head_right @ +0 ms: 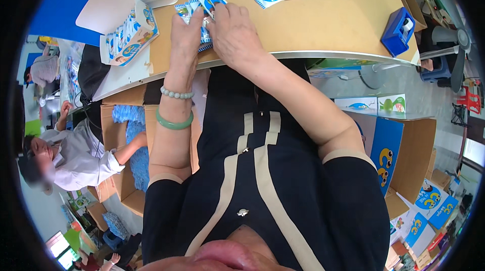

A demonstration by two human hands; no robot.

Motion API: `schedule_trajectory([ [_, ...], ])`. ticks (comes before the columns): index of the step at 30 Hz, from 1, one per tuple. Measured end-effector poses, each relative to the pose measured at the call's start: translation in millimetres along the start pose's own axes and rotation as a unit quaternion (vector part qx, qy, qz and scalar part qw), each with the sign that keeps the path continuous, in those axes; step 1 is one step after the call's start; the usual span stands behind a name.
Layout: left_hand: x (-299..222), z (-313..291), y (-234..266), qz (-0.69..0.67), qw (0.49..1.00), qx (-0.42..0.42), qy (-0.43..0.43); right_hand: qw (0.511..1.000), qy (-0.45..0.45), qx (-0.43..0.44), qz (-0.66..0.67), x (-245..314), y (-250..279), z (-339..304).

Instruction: Packing individual product packets into cardboard boxes at a factory workstation.

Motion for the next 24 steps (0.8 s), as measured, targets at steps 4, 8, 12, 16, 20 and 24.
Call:
schedule_trajectory([
  [4,-34,-1,-6,-0.074,0.995,0.062,0.015,0.999,0.02,0.006,0.044,0,14,-10],
  [8,-20,1,-11,-0.119,0.991,0.057,-0.011,0.995,0.032,0.042,0.081,-10,21,-9],
  [12,5,4,-9,0.039,0.999,-0.029,-0.022,0.961,-0.078,0.183,0.189,-33,48,15],
  [16,-22,-7,-15,-0.05,0.998,-0.027,0.034,0.973,-0.224,-0.012,-0.055,-133,96,98],
  [20,-24,-7,-18,-0.06,0.998,-0.022,0.025,0.91,-0.392,-0.102,-0.09,-207,133,141],
  [24,-16,-7,-15,-0.099,0.994,-0.027,0.026,0.908,-0.306,-0.059,-0.28,-168,131,138],
])
Point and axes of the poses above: each hand's wrist, its own z-axis towards the middle knuckle, its own y-axis out of the back of the hand, x = y × z, the point moved 2 cm from there along z, towards the middle knuckle, and after that the axes turned 11 degrees about -y, right-handed, at the moved point
